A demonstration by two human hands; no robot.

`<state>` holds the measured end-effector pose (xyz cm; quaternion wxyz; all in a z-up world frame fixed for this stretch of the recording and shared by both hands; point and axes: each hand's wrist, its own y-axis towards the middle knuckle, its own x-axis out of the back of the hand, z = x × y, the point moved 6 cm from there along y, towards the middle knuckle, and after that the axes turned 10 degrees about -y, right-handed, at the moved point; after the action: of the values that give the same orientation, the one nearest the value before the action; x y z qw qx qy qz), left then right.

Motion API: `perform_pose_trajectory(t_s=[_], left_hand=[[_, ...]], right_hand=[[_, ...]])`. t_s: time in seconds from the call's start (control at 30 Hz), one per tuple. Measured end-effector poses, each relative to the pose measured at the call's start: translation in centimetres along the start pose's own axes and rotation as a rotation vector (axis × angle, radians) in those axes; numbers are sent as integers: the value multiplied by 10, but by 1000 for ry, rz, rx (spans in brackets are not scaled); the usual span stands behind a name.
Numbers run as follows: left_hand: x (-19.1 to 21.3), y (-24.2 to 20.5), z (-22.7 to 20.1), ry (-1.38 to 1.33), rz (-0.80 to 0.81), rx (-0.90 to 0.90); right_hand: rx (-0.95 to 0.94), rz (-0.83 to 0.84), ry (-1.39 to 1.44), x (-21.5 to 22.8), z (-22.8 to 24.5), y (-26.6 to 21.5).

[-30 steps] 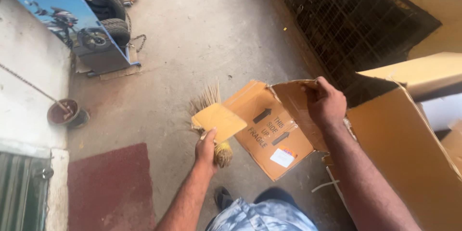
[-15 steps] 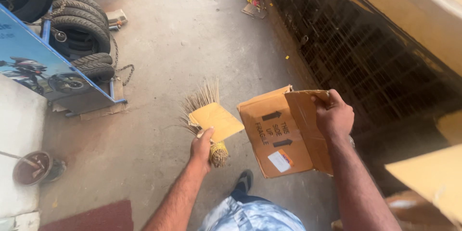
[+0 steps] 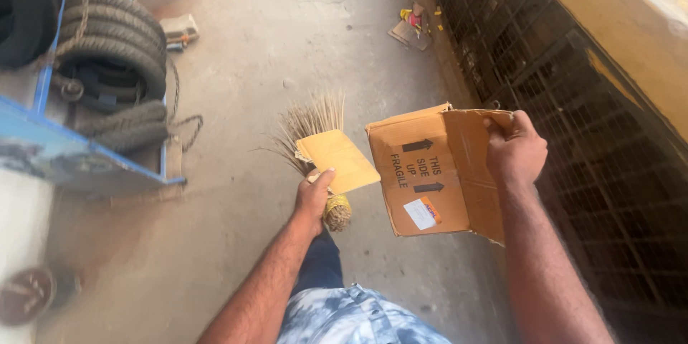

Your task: The person sweeps a concrete floor in a storage area using a traditional straw broom and a cardboard dustpan. They gather debris into a pile and then pick up a cardboard box from a stack.

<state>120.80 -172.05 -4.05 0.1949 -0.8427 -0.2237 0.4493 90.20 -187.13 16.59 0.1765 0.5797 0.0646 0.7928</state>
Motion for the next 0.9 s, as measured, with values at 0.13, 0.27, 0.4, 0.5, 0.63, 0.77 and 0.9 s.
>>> perform_pose_trajectory(t_s=[0.13,0.27,0.4,0.5,0.63,0.77,0.9], left_hand=[[-39,106,-53,144,4,37],[-77,211,-101,243,76,24],[-119,305,-141,309,148,-47],[-139,376,-158,348,147,-83],[-172,474,-172,406,109,-75],[-218,567,-187,516,54,-40],[-265,655,-205,592,16,-45]], right_hand=[[-37,-47,59,-42,47,74],[-90,-101,73,-87,84,143],[-116,-171,108,-123,110,206],[-168,-180,145,-160,121,258],[-204,-178,147,-214,127,339],[-225,-178,75,-279,136,434],[-418,-16,77,-348,136,514]])
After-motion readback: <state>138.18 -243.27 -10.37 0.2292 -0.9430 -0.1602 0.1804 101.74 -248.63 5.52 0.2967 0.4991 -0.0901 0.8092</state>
